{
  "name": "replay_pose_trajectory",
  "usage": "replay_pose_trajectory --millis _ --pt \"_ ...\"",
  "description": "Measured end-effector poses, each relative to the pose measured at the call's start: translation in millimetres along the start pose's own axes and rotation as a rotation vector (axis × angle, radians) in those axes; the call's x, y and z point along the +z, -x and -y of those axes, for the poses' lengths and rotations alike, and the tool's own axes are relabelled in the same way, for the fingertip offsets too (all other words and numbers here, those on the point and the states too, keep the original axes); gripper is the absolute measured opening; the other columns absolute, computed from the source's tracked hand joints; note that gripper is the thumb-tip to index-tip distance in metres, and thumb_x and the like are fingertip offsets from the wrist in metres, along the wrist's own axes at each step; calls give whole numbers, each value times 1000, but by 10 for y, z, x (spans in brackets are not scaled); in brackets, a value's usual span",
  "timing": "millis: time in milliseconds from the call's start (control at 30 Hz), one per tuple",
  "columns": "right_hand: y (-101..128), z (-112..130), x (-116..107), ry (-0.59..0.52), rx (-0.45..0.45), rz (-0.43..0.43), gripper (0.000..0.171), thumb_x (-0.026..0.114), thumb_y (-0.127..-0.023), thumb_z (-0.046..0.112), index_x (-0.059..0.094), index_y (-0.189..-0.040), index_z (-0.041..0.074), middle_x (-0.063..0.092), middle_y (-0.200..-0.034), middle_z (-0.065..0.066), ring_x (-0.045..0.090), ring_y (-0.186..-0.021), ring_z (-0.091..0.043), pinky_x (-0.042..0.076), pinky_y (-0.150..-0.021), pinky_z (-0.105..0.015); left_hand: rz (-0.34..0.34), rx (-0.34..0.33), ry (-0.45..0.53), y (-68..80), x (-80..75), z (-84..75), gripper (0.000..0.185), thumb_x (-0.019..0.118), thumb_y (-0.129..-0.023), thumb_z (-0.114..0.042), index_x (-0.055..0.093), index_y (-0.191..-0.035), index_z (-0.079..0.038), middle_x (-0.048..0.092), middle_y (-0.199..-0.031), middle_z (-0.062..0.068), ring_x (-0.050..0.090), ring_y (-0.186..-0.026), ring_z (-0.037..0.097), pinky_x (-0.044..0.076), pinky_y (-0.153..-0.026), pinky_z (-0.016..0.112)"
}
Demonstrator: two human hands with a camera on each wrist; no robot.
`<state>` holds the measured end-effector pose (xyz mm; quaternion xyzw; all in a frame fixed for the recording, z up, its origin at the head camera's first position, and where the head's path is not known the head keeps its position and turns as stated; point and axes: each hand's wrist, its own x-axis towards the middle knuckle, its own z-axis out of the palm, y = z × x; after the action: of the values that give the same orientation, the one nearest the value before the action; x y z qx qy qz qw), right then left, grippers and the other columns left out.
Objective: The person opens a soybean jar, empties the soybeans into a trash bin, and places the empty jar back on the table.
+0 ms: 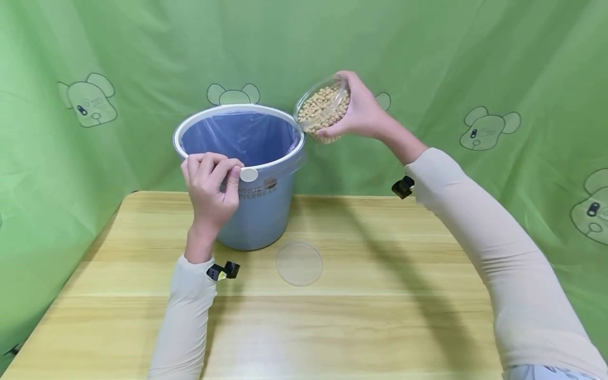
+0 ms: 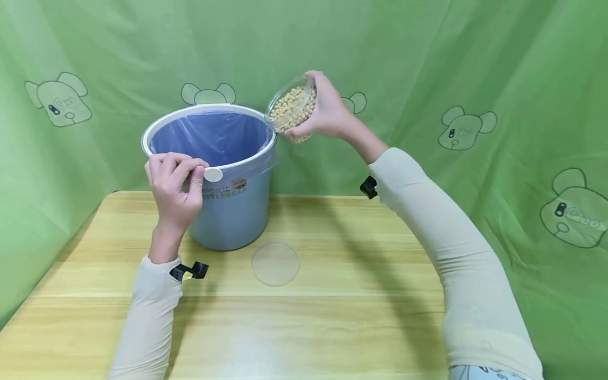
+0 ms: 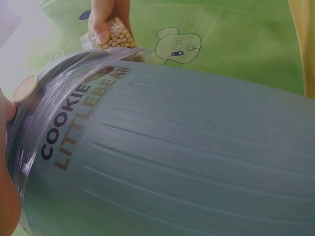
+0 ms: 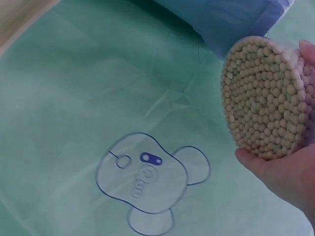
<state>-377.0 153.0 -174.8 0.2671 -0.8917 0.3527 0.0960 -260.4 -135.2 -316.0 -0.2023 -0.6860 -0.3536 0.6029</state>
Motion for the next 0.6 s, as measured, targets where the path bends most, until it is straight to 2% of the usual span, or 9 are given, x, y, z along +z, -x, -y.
replay_pose_trajectory --millis 267,600 --pt "-78 160 -17 120 -18 72 135 101 -54 23 19 -159 5 40 -152 -18 45 -135 -27 38 -119 -40 -11 -7 -2 -3 -10 3 21 66 -94 -18 73 -81 -4 63 -80 14 44 -83 36 32 -92 50" --pt "-134 311 -46 189 -12 125 134 100 -55 24 18 -159 3 39 -150 -18 44 -133 -29 39 -118 -41 -20 -3 -2 -21 -25 1 20 65 -94 -18 74 -81 -5 63 -79 13 45 -82 36 33 -93 51"
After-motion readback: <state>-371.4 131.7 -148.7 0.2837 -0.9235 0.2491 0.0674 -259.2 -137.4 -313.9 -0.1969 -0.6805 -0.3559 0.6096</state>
